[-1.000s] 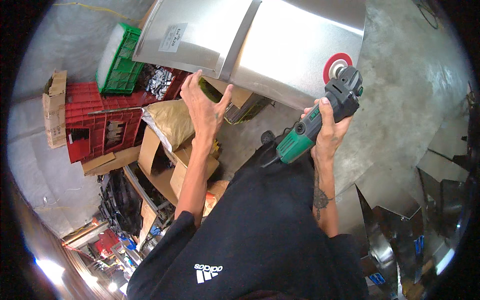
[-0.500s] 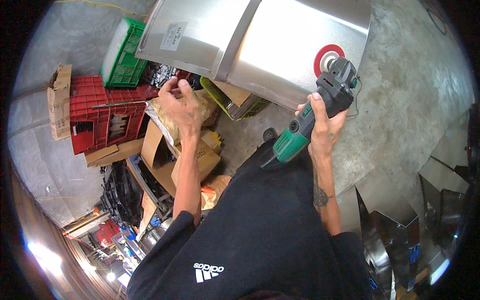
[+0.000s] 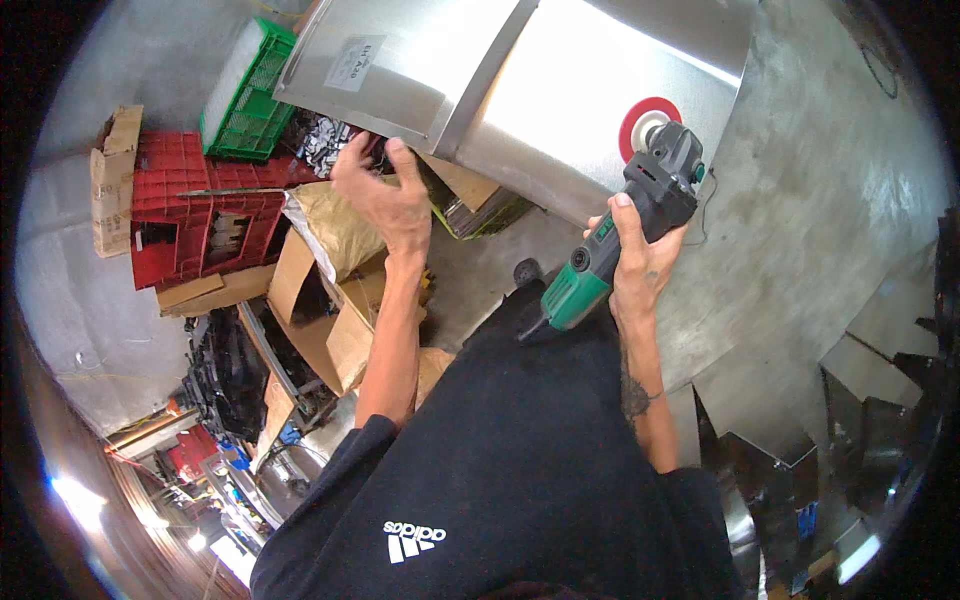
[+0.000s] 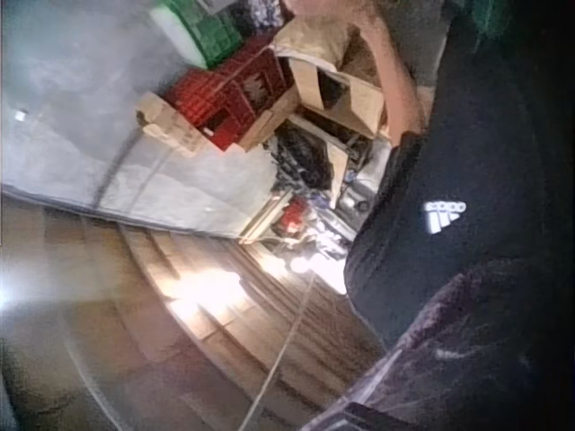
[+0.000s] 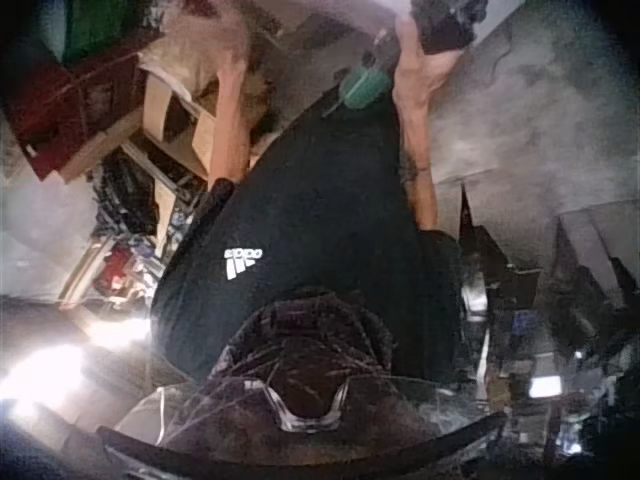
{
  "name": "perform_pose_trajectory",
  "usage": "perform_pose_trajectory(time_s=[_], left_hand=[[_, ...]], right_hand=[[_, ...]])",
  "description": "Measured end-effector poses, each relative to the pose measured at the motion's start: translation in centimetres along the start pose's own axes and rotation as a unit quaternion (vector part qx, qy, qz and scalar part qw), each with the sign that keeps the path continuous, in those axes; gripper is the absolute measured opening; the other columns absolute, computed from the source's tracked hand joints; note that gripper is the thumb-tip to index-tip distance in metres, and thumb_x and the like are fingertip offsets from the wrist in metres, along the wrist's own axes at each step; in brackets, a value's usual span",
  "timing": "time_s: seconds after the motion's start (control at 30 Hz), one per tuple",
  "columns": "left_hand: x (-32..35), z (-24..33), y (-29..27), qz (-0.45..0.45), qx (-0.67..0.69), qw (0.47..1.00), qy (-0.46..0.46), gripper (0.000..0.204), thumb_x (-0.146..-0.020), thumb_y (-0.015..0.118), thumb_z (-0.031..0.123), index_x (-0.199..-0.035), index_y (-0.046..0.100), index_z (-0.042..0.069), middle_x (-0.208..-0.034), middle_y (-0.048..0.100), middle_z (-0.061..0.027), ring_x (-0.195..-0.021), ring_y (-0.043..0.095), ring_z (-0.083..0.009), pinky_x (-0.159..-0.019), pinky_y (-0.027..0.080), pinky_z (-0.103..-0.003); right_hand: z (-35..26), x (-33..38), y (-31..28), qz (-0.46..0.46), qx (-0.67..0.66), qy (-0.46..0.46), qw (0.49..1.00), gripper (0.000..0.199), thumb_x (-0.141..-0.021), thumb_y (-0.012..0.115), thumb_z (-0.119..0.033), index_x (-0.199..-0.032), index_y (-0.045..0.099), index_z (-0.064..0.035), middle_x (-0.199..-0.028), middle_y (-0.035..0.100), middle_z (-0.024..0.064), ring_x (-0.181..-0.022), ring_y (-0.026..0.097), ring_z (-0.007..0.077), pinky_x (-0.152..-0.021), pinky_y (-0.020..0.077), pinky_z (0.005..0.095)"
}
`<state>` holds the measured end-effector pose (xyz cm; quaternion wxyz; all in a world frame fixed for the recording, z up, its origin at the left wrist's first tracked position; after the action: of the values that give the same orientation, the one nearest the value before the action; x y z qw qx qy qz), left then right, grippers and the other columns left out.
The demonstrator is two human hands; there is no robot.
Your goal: The person uses a handheld angle grinder with a polishing pad to smooth and polish the surface of a large stainless steel kitchen hood. They move the tool across various sections of the hood, including flat panels and curved edges, while holding the unit steady with the other hand.
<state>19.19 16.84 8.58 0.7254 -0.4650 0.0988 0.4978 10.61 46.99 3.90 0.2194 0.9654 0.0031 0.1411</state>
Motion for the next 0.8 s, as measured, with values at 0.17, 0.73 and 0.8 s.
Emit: perform_pose_trajectory(time_s=[0.17, 0.73, 0.8], left_hand=[[4.3, 2.8, -2.1, -0.101, 0.179, 0.961, -0.188, 0.033, -0.113, 0.065, 0.029, -0.125, 0.061, -0.001, -0.114, 0.067, -0.0097, -0.1, 0.063, -0.0175, -0.092, 0.053, -0.034], [16.0, 8.0, -2.5, -0.469, 0.516, 0.637, -0.329, 0.084, -0.115, 0.059, 0.051, -0.169, 0.026, -0.005, -0.164, 0.04, -0.0194, -0.156, 0.037, -0.0302, -0.129, 0.033, -0.045], [16.1, 7.5, -2.3, -0.472, 0.527, 0.62, -0.339, 0.082, -0.116, 0.056, 0.052, -0.168, 0.028, -0.005, -0.162, 0.042, -0.0195, -0.156, 0.037, -0.0298, -0.129, 0.032, -0.044]], right_hand=[[-0.5, -0.4, 0.1, -0.051, 0.045, -0.044, 0.997, 0.056, -0.101, 0.078, -0.014, -0.143, 0.044, -0.0015, -0.106, 0.067, 0.0127, -0.076, 0.074, 0.0207, -0.064, 0.0656, 0.0357], [-0.5, 3.4, 10.4, -0.415, 0.518, -0.013, 0.747, 0.088, -0.082, 0.091, -0.046, -0.134, 0.053, 0.0133, -0.103, 0.076, 0.032, -0.096, 0.08, 0.0419, -0.086, 0.0628, 0.0461], [0.1, 3.5, 10.9, -0.43, 0.527, -0.015, 0.733, 0.089, -0.083, 0.091, -0.048, -0.134, 0.053, 0.013, -0.105, 0.076, 0.0334, -0.097, 0.079, 0.044, -0.087, 0.0627, 0.0469]])
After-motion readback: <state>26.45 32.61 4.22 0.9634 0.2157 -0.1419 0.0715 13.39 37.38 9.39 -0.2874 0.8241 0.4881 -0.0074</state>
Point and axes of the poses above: each hand's wrist, its own x-axis away from the middle knuckle, its own y-axis out of the palm, z = x × y, the point moved 5 cm from there along -x, towards the middle knuckle
